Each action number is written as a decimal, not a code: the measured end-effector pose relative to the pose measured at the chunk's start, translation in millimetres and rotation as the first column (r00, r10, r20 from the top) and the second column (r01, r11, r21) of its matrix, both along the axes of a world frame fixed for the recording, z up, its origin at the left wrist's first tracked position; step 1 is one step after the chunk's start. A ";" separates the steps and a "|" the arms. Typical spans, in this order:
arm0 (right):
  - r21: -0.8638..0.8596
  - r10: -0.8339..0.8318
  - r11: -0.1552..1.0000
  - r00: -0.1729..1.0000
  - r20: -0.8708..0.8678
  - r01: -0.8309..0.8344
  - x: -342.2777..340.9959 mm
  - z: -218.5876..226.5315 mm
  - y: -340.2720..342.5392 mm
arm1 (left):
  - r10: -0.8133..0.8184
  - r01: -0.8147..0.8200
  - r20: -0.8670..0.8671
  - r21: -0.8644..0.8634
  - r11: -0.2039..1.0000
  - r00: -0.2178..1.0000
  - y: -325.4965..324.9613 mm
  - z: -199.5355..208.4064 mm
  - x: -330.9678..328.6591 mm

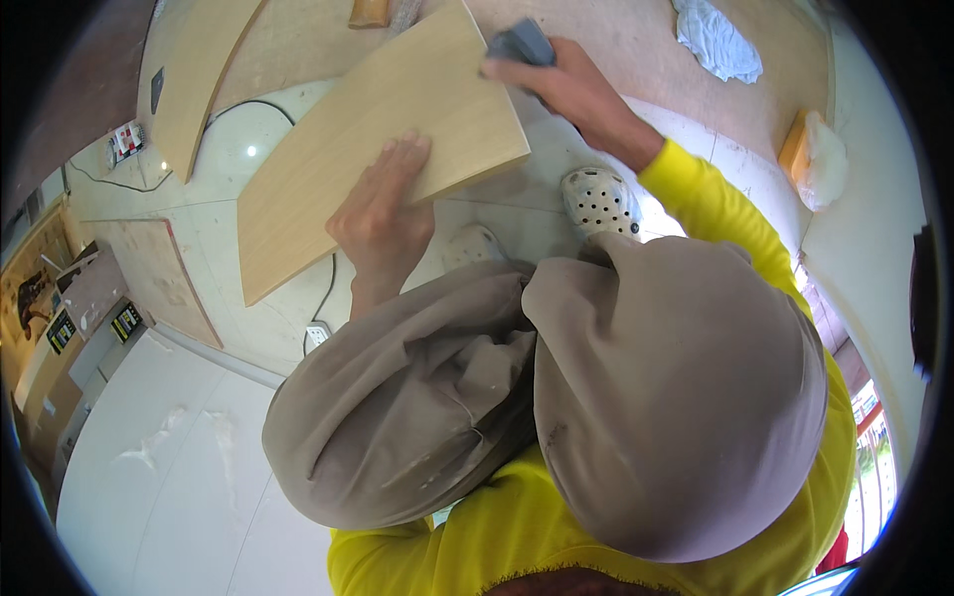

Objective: The person sands a wooden board with a sanding block, wipes it with a cloth, and then uses a hand plane and a utility knife to smooth and trim the edges. The person flips the board and continues sanding and trimming.

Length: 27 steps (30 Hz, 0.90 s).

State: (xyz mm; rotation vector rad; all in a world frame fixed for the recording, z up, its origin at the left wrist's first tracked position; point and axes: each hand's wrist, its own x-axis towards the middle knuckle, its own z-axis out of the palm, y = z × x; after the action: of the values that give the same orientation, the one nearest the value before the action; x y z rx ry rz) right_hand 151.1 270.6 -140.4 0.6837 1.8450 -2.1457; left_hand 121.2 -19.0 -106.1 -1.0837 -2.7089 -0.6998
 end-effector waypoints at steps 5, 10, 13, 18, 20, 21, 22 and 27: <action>-0.081 0.079 0.993 0.996 -0.034 -0.082 49.5 38.1 -14.2 | 0.030 -0.027 0.068 -0.038 0.999 0.997 -3.6 8.5 4.1; 0.062 -0.011 0.998 1.000 -0.002 0.011 -44.7 -38.2 3.4 | 0.027 -0.025 0.062 -0.032 0.999 0.998 -1.2 8.9 4.5; 0.010 -0.032 0.999 0.999 0.033 0.032 -102.8 -74.8 27.0 | -0.004 0.006 0.055 -0.025 1.000 0.998 4.8 10.5 -0.3; -0.013 -0.001 1.000 0.998 0.058 0.002 -52.6 -37.6 0.2 | 0.030 -0.030 0.040 -0.016 0.999 0.999 -1.4 9.8 2.7; 0.022 0.061 0.998 0.995 0.077 -0.063 -8.3 -1.5 -4.0 | 0.020 -0.020 0.013 0.007 1.000 1.000 -1.2 5.0 3.6; -0.014 0.014 1.000 0.999 0.045 -0.014 10.2 8.7 -10.2 | 0.017 -0.017 0.015 0.008 1.000 1.000 -0.3 3.7 3.4; -0.017 -0.006 1.000 0.999 0.039 0.006 5.2 2.2 -8.0 | 0.015 -0.015 0.016 0.008 1.000 1.000 -0.1 3.0 3.7; 0.039 -0.087 0.996 0.995 0.046 0.085 -84.6 -63.5 13.4 | 0.009 -0.009 0.012 0.011 1.000 1.000 0.8 2.0 3.7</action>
State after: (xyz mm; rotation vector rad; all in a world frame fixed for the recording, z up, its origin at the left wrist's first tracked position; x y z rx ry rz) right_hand 66.6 284.0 -203.9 0.8299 1.8674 -2.1326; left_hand 124.9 -18.2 -104.1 -1.0672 -2.7156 -0.7209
